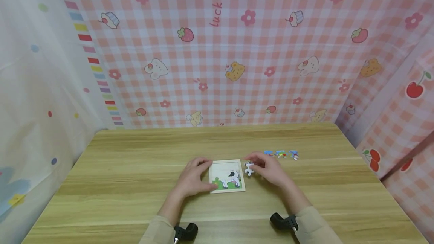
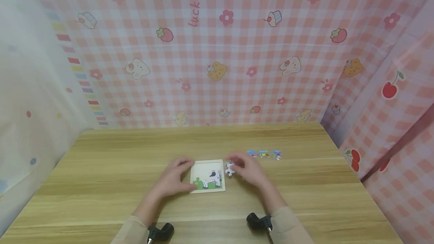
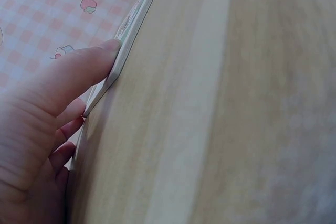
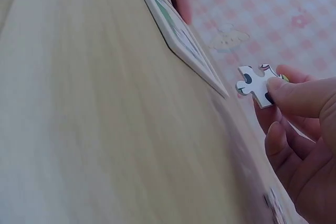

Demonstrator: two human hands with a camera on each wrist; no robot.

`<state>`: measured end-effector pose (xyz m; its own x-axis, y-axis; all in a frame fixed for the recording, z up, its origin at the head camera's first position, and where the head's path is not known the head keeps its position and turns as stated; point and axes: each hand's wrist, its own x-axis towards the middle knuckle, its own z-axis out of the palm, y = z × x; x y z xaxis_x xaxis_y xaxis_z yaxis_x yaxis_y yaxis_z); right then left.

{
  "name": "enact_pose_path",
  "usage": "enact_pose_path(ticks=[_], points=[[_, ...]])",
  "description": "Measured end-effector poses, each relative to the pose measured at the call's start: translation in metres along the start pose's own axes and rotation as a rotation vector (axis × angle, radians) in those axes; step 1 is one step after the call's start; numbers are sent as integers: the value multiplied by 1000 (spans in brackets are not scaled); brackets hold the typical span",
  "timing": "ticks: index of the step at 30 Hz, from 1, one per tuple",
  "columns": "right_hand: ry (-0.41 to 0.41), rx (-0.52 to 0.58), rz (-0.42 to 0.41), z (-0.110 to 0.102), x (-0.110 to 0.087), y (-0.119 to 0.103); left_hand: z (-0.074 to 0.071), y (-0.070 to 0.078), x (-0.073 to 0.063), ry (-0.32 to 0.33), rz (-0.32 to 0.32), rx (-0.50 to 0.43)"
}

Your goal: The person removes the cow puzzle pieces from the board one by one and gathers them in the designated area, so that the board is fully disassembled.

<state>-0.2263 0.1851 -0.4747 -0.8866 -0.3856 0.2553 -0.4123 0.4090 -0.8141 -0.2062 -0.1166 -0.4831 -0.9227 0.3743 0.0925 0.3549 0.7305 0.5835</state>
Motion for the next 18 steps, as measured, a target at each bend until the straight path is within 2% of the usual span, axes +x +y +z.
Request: enact_pose_path(ticks=[3,10,18], points=[[28,2,-3,-9,-5,3,0,0,0,1,1,0],[103,15,-71,-29,-18,17,0,0,0,0,0,-8],[128,-13,34,-55,-32,27,0,1,0,-1,-5,-12]])
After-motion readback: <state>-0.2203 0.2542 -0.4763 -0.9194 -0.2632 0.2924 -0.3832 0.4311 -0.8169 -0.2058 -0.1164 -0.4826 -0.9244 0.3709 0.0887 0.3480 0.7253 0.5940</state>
